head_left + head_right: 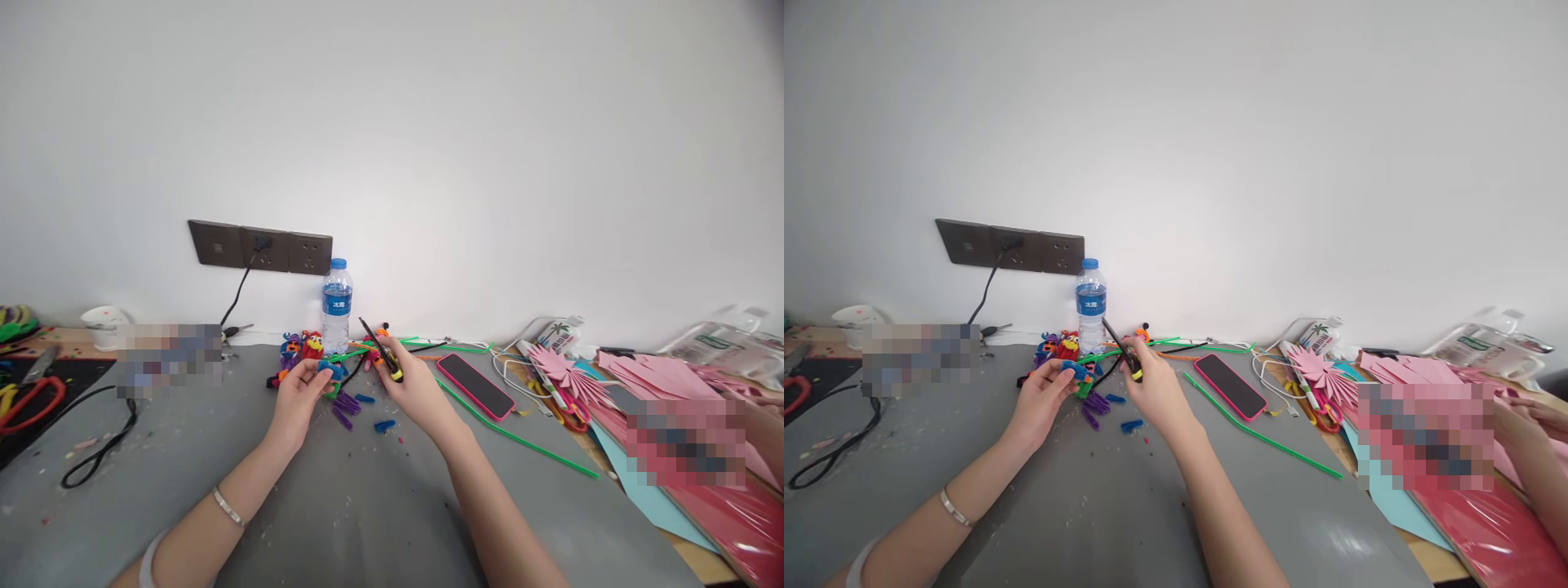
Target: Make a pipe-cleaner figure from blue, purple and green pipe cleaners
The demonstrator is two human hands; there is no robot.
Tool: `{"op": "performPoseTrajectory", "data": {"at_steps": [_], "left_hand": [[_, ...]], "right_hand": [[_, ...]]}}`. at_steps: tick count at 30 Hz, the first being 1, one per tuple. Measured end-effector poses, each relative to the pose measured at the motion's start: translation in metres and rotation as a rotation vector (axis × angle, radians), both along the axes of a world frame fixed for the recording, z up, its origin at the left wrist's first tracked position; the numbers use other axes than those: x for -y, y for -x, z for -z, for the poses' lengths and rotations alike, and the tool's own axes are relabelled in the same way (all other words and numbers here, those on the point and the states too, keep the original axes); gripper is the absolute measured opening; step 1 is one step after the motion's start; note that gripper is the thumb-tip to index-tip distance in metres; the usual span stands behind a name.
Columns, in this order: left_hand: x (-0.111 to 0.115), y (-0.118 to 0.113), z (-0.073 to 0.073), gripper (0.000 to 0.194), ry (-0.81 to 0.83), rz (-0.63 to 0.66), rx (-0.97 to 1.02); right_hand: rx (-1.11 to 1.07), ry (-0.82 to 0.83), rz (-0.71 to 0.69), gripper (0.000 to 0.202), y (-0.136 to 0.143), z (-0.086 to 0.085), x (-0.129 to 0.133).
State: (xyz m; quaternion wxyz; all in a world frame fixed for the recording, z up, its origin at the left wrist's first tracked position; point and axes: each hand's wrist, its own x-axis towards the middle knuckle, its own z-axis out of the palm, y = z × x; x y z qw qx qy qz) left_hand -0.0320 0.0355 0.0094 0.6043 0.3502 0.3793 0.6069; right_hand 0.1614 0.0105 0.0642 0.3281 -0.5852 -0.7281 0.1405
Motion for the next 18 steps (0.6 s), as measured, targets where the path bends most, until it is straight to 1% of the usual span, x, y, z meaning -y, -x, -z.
{"op": "performPoseTrajectory", "data": {"at_steps": [2,5,11,14,18], "left_hand": [[0.000,0.000,-0.002,0.033,-0.001,0.000,-0.002],[0.001,0.000,-0.005,0.033,-0.010,0.011,0.001],[0.002,0.002,-0.009,0.036,-0.002,-0.017,0.026],[0.002,0.003,-0.010,0.036,-0.011,-0.016,0.022],[0.002,0.004,-0.009,0.037,-0.021,-0.027,0.002]], "right_hand": [[0.033,-0.036,-0.040,0.041,0.007,0.003,-0.001],[0.121,-0.065,-0.106,0.049,0.011,0.008,-0.003],[0.187,-0.025,-0.155,0.045,0.004,0.011,-0.007],[0.219,-0.038,-0.174,0.045,0.002,0.013,-0.008],[0.260,-0.062,-0.179,0.039,0.003,0.015,-0.009]]}}
